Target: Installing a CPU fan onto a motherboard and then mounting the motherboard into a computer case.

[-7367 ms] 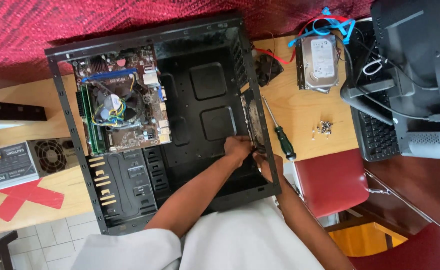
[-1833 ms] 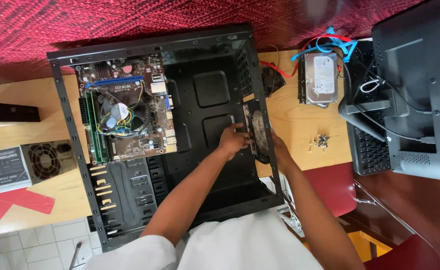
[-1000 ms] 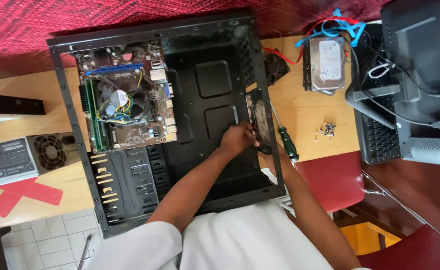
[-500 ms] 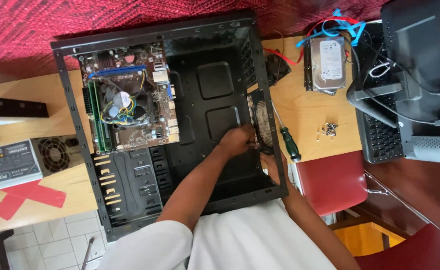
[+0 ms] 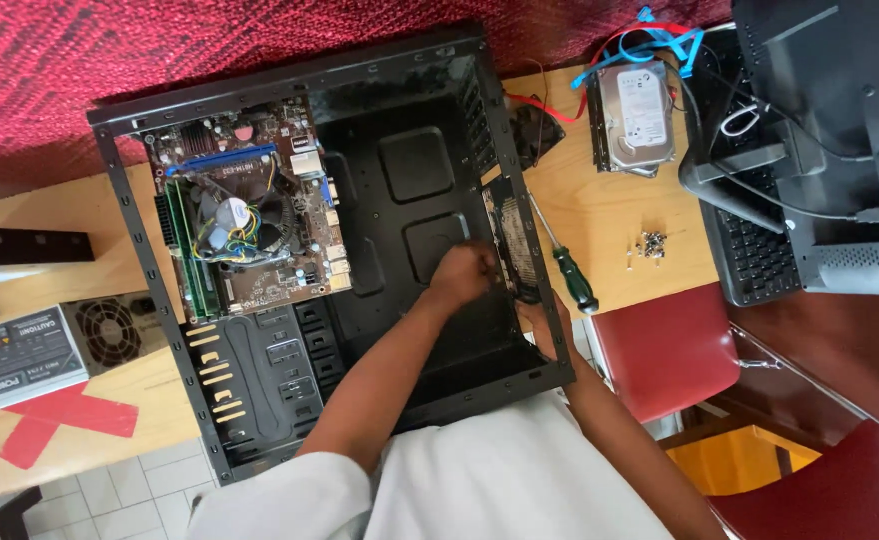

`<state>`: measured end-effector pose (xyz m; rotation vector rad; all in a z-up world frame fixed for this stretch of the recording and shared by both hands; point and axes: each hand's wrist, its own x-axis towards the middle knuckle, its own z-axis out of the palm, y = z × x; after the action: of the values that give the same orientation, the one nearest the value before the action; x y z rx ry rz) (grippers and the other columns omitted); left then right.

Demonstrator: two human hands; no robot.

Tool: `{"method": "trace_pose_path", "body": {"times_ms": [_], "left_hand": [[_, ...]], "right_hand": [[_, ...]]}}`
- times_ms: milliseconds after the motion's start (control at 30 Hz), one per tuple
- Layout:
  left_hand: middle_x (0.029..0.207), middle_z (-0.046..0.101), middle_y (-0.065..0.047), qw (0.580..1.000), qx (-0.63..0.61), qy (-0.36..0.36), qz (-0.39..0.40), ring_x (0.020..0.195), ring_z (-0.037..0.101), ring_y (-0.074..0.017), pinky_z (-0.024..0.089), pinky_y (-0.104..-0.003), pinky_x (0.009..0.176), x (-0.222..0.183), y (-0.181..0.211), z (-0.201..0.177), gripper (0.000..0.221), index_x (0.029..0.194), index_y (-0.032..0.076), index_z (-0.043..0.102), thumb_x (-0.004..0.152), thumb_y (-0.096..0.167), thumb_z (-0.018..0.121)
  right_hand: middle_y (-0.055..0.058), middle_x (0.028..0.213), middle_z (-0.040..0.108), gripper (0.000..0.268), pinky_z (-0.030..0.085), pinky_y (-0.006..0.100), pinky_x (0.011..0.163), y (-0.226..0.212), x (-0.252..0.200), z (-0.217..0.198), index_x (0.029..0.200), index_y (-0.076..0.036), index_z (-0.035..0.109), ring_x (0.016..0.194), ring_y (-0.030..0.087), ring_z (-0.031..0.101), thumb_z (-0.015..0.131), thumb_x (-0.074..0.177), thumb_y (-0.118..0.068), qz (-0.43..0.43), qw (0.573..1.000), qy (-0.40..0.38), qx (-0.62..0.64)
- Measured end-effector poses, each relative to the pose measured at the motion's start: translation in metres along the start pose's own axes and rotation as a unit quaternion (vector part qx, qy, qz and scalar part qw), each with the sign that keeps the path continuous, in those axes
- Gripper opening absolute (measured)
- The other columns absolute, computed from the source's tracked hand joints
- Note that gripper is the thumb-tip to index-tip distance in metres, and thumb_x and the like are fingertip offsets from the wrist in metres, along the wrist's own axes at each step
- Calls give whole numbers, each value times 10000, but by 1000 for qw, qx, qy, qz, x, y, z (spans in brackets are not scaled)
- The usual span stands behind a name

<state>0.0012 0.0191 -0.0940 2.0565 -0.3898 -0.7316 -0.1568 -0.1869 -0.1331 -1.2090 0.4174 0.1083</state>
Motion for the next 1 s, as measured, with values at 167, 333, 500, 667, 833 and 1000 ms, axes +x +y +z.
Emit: {"method": "trace_pose_path", "body": {"times_ms": [167,333,500,667,833,1000], "left_hand": [[1132,716,-244,911,-374,-23,-176,969,748,-370,637,-479,825,-19,22,-37,621,1334,54,540,748,-61,709],[1304,624,-343,803,-555,-32,-215,1165,672,-459,547,-569,1007,-25,44,-32,878,1521,110,296,747,-154,615],[1339,597,-349,786,-584,-19,-200,1215,639,-476,506,-530,1047,-42,63,-45,878,1564,125,199,806,-139,554],[1194,673,-290,823,-515,2,-239,1046,719,-423,560,-569,964,-30,63,-36,792,1554,116,265,842,-87,547],[1160,706,-262,811,-525,1,-257,963,743,-441,591,-584,896,-21,39,-9,735,1529,164,319,841,-11,509],[788,722,-210,887,-386,6,-254,676,748,-376,558,-382,522,-7,1,35,640,1406,118,326,818,14,557]], "right_hand": [[243,1340,649,574,523,565,988,-30,-6,22,1442,-33,562,1196,401,638,725,893,19,4,999,24,-31],[288,1337,640,532,491,604,1036,-65,-12,48,1412,31,563,1208,426,619,714,903,7,3,994,21,-103],[222,1384,632,607,495,572,1038,-73,-16,58,1448,-18,566,1253,385,609,730,867,46,42,999,13,-30],[251,1385,624,606,494,581,1034,-85,-18,64,1457,-14,554,1256,434,607,711,876,58,53,998,9,-13],[223,1433,591,623,470,566,1085,-68,-18,51,1467,-10,540,1314,380,558,719,872,46,52,998,32,-31],[237,1419,621,746,471,594,1030,37,-2,-30,1473,-69,565,1284,441,585,635,776,187,69,990,-35,118]]}}
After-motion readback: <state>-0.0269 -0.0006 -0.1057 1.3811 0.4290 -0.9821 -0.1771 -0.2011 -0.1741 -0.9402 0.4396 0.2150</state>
